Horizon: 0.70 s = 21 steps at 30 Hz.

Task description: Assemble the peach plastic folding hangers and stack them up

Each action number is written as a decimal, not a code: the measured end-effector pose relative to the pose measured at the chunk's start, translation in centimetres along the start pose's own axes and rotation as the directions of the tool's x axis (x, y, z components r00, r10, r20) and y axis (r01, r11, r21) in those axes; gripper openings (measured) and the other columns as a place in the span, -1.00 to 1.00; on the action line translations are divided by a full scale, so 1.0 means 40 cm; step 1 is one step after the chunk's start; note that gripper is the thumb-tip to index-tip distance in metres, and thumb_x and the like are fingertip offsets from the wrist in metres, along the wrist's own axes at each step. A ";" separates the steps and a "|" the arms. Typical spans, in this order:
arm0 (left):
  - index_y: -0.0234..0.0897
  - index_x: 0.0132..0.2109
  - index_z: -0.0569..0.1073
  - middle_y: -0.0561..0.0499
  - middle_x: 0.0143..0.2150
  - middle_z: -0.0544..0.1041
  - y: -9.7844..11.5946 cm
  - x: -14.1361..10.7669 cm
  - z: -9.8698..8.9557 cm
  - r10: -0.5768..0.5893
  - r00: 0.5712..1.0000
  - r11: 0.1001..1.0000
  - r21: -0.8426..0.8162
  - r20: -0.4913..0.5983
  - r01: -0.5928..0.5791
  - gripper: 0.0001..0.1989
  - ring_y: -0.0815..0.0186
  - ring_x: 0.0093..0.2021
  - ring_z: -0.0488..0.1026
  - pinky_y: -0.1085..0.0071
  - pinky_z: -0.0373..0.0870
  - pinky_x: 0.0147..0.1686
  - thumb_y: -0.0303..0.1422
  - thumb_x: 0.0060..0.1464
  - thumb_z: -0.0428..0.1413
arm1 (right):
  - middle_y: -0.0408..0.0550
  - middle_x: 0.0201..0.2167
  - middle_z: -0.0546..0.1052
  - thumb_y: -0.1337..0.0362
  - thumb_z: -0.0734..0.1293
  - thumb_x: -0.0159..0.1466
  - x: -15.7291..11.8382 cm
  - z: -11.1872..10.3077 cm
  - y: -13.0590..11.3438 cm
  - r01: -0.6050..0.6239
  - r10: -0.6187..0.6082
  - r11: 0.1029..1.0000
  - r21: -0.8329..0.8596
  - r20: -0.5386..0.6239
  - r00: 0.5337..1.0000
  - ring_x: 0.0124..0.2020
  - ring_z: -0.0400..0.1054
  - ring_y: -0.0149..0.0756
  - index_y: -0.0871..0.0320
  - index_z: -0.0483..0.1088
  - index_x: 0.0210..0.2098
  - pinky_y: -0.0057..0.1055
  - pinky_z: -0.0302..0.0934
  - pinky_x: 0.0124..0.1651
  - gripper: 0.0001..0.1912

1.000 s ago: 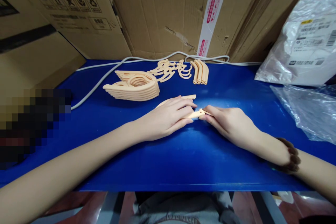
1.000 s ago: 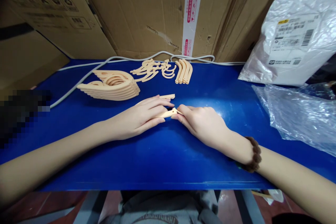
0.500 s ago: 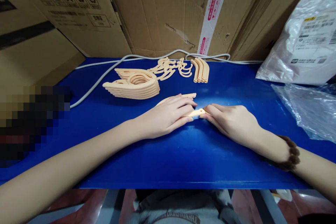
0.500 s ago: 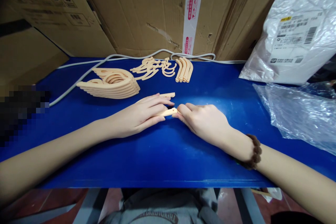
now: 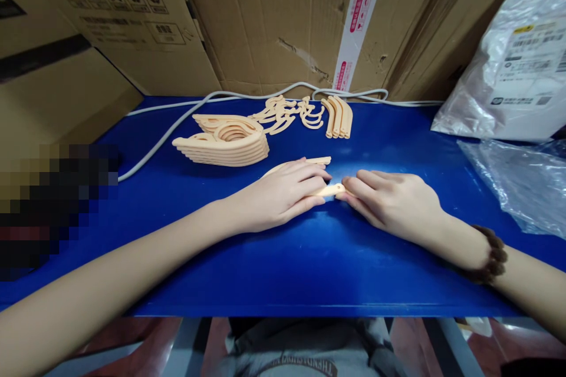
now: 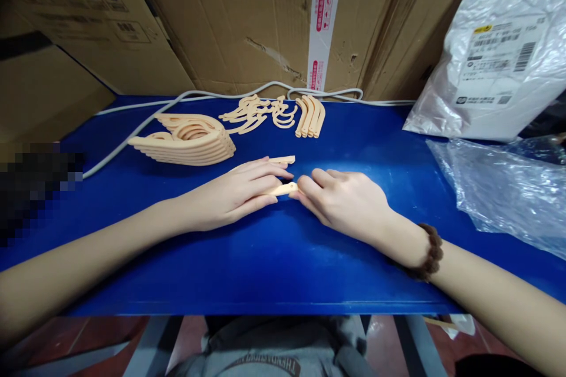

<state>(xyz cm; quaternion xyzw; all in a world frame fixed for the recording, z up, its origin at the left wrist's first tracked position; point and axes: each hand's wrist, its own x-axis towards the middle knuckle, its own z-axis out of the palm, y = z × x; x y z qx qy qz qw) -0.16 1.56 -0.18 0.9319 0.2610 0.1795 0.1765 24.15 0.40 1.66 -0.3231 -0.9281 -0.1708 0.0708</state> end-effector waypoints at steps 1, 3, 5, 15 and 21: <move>-0.22 0.11 0.40 -0.09 0.23 0.37 -0.001 0.000 0.001 0.003 1.000 1.000 -0.002 -0.007 -0.003 -0.69 0.16 0.35 0.16 0.10 0.03 0.36 -0.28 0.39 -0.15 | -0.10 -0.48 0.47 0.11 -0.03 0.49 -0.001 0.002 0.000 -0.027 0.026 0.999 0.045 0.022 0.999 -0.50 0.34 -0.36 0.14 0.37 -0.34 -0.37 -0.11 -0.48 -0.53; -0.22 0.12 0.39 -0.09 0.22 0.38 -0.002 0.000 0.002 0.005 1.000 1.000 -0.003 -0.020 -0.005 -0.69 0.17 0.34 0.18 0.10 0.05 0.35 -0.29 0.39 -0.15 | -0.10 -0.48 0.48 0.07 -0.05 0.48 -0.001 0.006 0.000 -0.104 0.092 0.983 0.150 0.083 0.992 -0.52 0.34 -0.36 0.14 0.35 -0.33 -0.38 -0.11 -0.50 -0.52; -0.23 0.14 0.37 -0.09 0.22 0.38 -0.002 0.000 0.003 0.000 1.000 1.000 0.003 -0.020 0.000 -0.68 0.18 0.34 0.16 0.12 0.05 0.35 -0.29 0.39 -0.15 | -0.10 -0.49 0.49 0.04 -0.06 0.47 0.000 0.008 -0.001 -0.176 0.144 0.953 0.246 0.143 0.979 -0.54 0.33 -0.35 0.13 0.32 -0.34 -0.40 -0.10 -0.50 -0.52; -0.24 0.18 0.33 -0.12 0.24 0.37 0.000 0.002 0.006 0.010 0.999 0.999 0.031 -0.033 -0.009 -0.68 0.17 0.37 0.13 0.14 0.06 0.35 -0.29 0.39 -0.13 | -0.13 -0.52 0.44 0.02 0.00 0.46 0.012 0.001 0.001 -0.314 0.184 0.806 0.502 0.292 0.939 -0.53 0.31 -0.31 0.11 0.25 -0.28 -0.43 0.00 -0.43 -0.61; -0.25 0.16 0.35 -0.10 0.24 0.37 -0.006 0.000 0.007 0.009 1.000 0.999 0.043 -0.028 -0.008 -0.68 0.18 0.35 0.15 0.18 0.07 0.34 -0.28 0.39 -0.14 | -0.10 -0.53 0.47 0.01 -0.03 0.46 0.008 0.007 0.002 -0.276 0.175 0.868 0.413 0.266 0.948 -0.54 0.33 -0.29 0.12 0.27 -0.29 -0.44 -0.02 -0.46 -0.57</move>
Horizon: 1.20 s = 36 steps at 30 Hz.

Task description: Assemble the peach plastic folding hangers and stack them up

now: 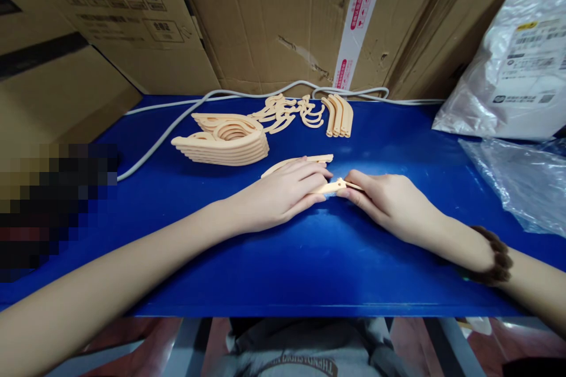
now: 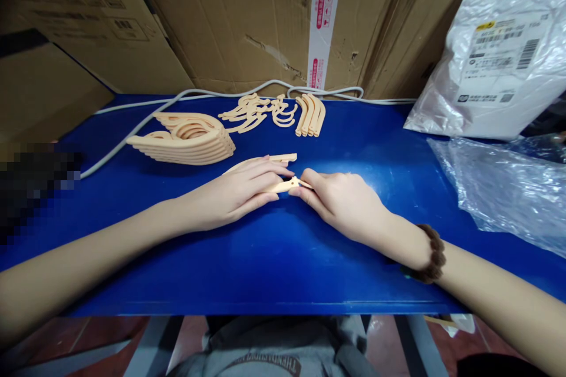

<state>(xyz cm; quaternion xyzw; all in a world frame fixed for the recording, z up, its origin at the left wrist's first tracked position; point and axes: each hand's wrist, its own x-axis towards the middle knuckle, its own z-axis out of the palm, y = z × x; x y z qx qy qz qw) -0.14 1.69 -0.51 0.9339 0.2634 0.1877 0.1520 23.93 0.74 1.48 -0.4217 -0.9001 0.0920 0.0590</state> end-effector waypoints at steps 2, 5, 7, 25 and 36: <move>-0.24 0.16 0.35 -0.10 0.23 0.37 0.001 0.000 -0.001 -0.005 1.000 1.000 -0.009 0.000 0.005 -0.68 0.18 0.35 0.15 0.18 0.07 0.34 -0.29 0.39 -0.13 | -0.10 -0.52 0.48 0.00 -0.07 0.47 -0.002 0.002 0.001 0.014 -0.016 0.998 -0.066 -0.028 0.999 -0.56 0.33 -0.31 0.12 0.27 -0.30 -0.44 -0.05 -0.49 -0.53; -0.24 0.15 0.35 -0.10 0.23 0.37 0.005 0.001 -0.002 -0.011 1.000 1.000 -0.016 0.001 0.011 -0.68 0.18 0.33 0.17 0.17 0.06 0.34 -0.29 0.39 -0.13 | -0.11 -0.56 0.46 0.00 -0.12 0.47 -0.005 0.005 0.003 0.064 -0.088 0.971 -0.228 -0.095 0.992 -0.61 0.29 -0.33 0.13 0.29 -0.33 -0.43 -0.15 -0.55 -0.47; -0.25 0.15 0.36 -0.09 0.23 0.37 0.007 0.001 -0.002 -0.013 1.000 1.000 -0.017 0.005 0.013 -0.68 0.19 0.32 0.18 0.18 0.05 0.34 -0.28 0.39 -0.14 | -0.13 -0.57 0.44 0.03 -0.12 0.48 -0.007 0.005 0.004 0.108 -0.158 0.939 -0.326 -0.129 0.979 -0.63 0.26 -0.35 0.13 0.30 -0.35 -0.42 -0.18 -0.56 -0.46; -0.26 0.11 0.38 -0.07 0.24 0.35 0.010 -0.004 -0.004 -0.005 0.999 1.000 -0.030 0.037 0.006 -0.69 0.23 0.35 0.14 0.21 0.04 0.35 -0.28 0.40 -0.15 | -0.16 -0.57 0.35 0.19 0.12 0.44 -0.006 -0.023 -0.005 0.222 -0.472 0.700 -0.679 -0.207 0.857 -0.56 0.25 -0.32 0.13 0.34 -0.42 -0.36 -0.03 -0.45 -0.65; -0.26 0.08 0.37 -0.08 0.24 0.35 0.007 -0.001 -0.003 0.028 0.998 1.000 -0.001 0.061 -0.028 -0.70 0.20 0.35 0.13 0.18 0.05 0.34 -0.28 0.41 -0.17 | -0.16 -0.56 0.37 0.12 0.13 0.43 -0.010 -0.015 0.004 0.256 -0.426 0.806 -0.533 -0.225 0.876 -0.51 0.27 -0.38 0.14 0.36 -0.48 -0.39 -0.03 -0.44 -0.58</move>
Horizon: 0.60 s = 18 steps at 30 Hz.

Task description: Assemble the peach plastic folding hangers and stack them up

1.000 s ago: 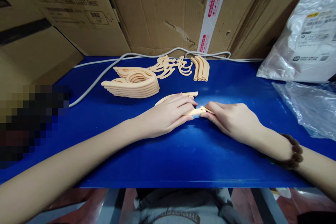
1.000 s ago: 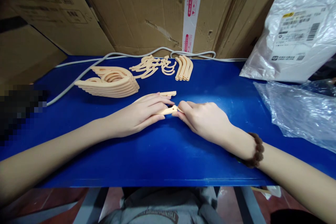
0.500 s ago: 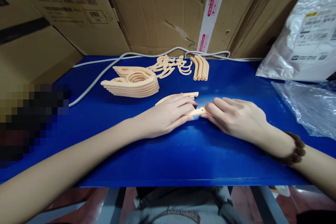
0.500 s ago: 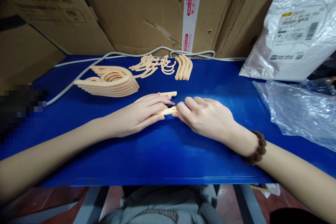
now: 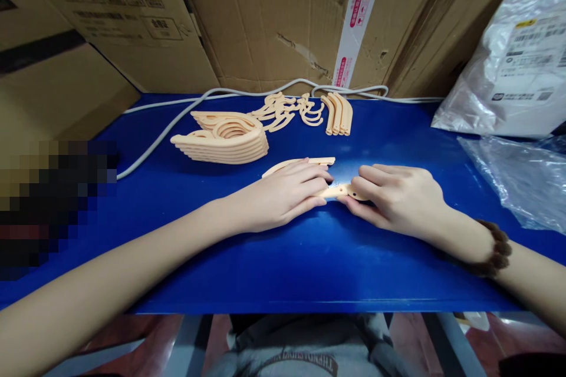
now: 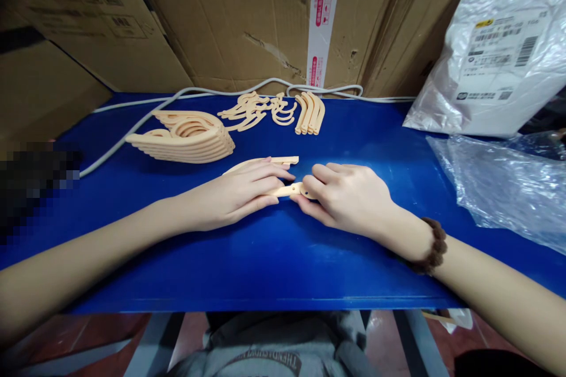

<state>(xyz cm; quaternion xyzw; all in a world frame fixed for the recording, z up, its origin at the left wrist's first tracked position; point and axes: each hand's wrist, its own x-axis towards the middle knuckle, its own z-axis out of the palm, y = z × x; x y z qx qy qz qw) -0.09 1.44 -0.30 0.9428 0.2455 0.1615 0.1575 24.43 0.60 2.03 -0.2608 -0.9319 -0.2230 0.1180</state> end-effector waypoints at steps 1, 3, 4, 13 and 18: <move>-0.26 0.07 0.37 -0.08 0.24 0.36 0.000 0.000 0.000 -0.001 1.000 1.000 0.001 0.001 0.001 -0.70 0.20 0.34 0.14 0.18 0.05 0.34 -0.27 0.41 -0.17 | -0.16 -0.56 0.37 0.12 0.14 0.43 -0.001 0.002 0.000 -0.004 0.004 1.000 0.015 -0.002 1.000 -0.51 0.27 -0.38 0.14 0.36 -0.48 -0.39 -0.04 -0.44 -0.59; -0.27 0.07 0.38 -0.08 0.23 0.36 0.001 -0.001 -0.001 -0.006 1.000 1.000 0.000 0.004 0.006 -0.70 0.20 0.33 0.15 0.18 0.06 0.34 -0.27 0.41 -0.17 | -0.16 -0.56 0.36 0.12 0.16 0.42 -0.002 0.004 0.001 -0.005 0.006 0.999 0.033 -0.011 1.000 -0.51 0.27 -0.39 0.14 0.36 -0.48 -0.39 -0.04 -0.44 -0.60; -0.27 0.07 0.38 -0.08 0.24 0.36 0.001 -0.001 -0.002 -0.009 1.000 1.000 -0.002 0.005 0.009 -0.69 0.20 0.34 0.15 0.18 0.05 0.34 -0.26 0.41 -0.17 | -0.17 -0.57 0.36 0.12 0.16 0.42 -0.002 0.005 0.001 -0.003 0.004 0.999 0.036 -0.016 1.000 -0.52 0.26 -0.39 0.15 0.36 -0.48 -0.39 -0.04 -0.43 -0.60; -0.29 0.08 0.38 -0.12 0.24 0.35 0.003 -0.001 -0.001 0.003 1.000 1.000 0.015 0.013 -0.003 -0.70 0.15 0.34 0.15 0.15 0.05 0.34 -0.29 0.39 -0.14 | -0.19 -0.59 0.34 0.10 0.17 0.41 -0.003 0.010 0.003 -0.029 0.030 0.995 0.095 -0.005 1.000 -0.55 0.27 -0.42 0.14 0.34 -0.53 -0.38 -0.08 -0.48 -0.57; -0.29 0.10 0.38 -0.14 0.23 0.36 0.008 -0.001 0.000 0.014 1.000 1.000 0.013 0.017 -0.014 -0.71 0.13 0.31 0.20 0.12 0.06 0.34 -0.31 0.38 -0.12 | -0.20 -0.61 0.35 0.10 0.20 0.37 0.000 0.005 0.000 -0.051 0.049 0.989 0.142 0.017 0.999 -0.58 0.26 -0.44 0.14 0.33 -0.56 -0.39 -0.11 -0.50 -0.58</move>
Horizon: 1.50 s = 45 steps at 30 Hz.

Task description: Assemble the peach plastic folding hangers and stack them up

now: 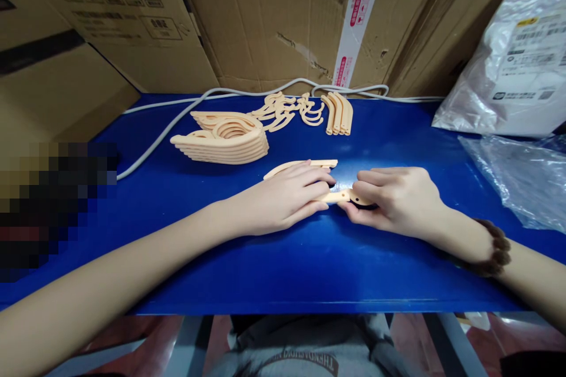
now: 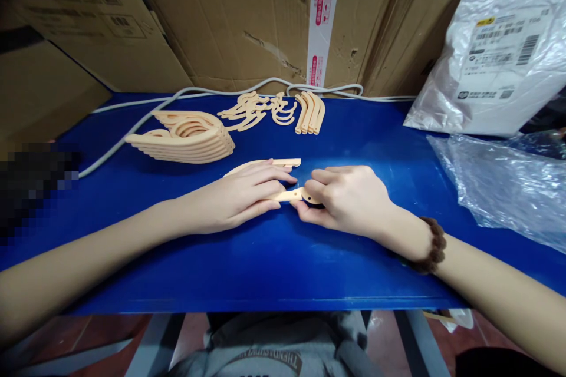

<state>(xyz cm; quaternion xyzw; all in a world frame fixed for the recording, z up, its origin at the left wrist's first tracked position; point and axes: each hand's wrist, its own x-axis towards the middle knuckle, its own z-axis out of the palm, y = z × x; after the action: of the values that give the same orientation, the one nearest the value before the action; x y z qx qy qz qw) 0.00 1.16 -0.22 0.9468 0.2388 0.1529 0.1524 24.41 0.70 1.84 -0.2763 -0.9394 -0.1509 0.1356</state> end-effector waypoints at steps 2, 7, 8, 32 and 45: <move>-0.28 0.08 0.39 -0.14 0.23 0.36 0.001 0.000 -0.001 0.005 1.000 1.000 0.001 0.000 -0.005 -0.72 0.13 0.31 0.20 0.11 0.06 0.34 -0.31 0.38 -0.11 | -0.20 -0.61 0.36 0.10 0.20 0.37 0.001 -0.003 -0.003 0.001 -0.001 1.000 0.013 0.008 1.000 -0.57 0.26 -0.44 0.14 0.33 -0.56 -0.39 -0.10 -0.49 -0.58; -0.26 0.03 0.42 -0.13 0.23 0.36 0.002 0.002 -0.003 0.005 1.000 1.000 -0.016 0.006 -0.004 -0.75 0.13 0.31 0.20 0.10 0.07 0.33 -0.31 0.36 -0.08 | -0.20 -0.63 0.35 0.13 0.20 0.37 0.001 -0.004 -0.007 0.000 0.000 0.999 0.038 0.021 1.000 -0.60 0.23 -0.44 0.14 0.32 -0.59 -0.39 -0.09 -0.48 -0.57; -0.26 0.03 0.42 -0.14 0.23 0.36 0.003 0.002 -0.004 0.007 1.000 1.000 -0.018 0.008 -0.006 -0.75 0.13 0.31 0.20 0.11 0.08 0.33 -0.31 0.36 -0.09 | -0.20 -0.64 0.35 0.13 0.20 0.37 0.001 -0.002 -0.007 -0.001 0.000 0.999 0.041 0.021 1.000 -0.60 0.22 -0.44 0.14 0.31 -0.59 -0.39 -0.09 -0.49 -0.57; -0.23 0.07 0.37 -0.10 0.09 0.44 -0.046 0.003 0.004 -0.218 0.933 0.956 -0.253 -0.287 0.146 -0.67 0.19 0.13 0.40 0.24 0.32 0.16 -0.36 0.17 0.19 | -0.05 -0.42 0.40 -0.15 0.21 0.32 0.015 -0.005 -0.008 0.156 -0.220 0.909 0.386 0.128 0.967 -0.34 0.19 -0.26 0.17 0.35 -0.45 -0.30 0.02 -0.24 -0.50; -0.22 0.16 0.31 -0.07 0.14 0.42 -0.028 -0.009 0.009 -0.247 0.931 0.969 -0.076 -0.269 0.236 -0.62 0.21 0.15 0.39 0.32 0.37 0.05 -0.35 0.22 0.13 | 0.16 -0.17 0.49 -0.19 0.14 0.33 0.014 -0.004 0.019 0.020 -0.009 0.994 -0.103 0.101 0.995 -0.27 0.32 -0.11 0.29 0.44 -0.08 -0.24 0.11 -0.21 -0.36</move>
<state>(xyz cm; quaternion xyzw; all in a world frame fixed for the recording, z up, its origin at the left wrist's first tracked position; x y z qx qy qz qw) -0.63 1.85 -1.03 0.8762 0.3690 0.2686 0.1550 24.42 1.53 2.34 -0.2835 -0.9379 -0.1866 0.0725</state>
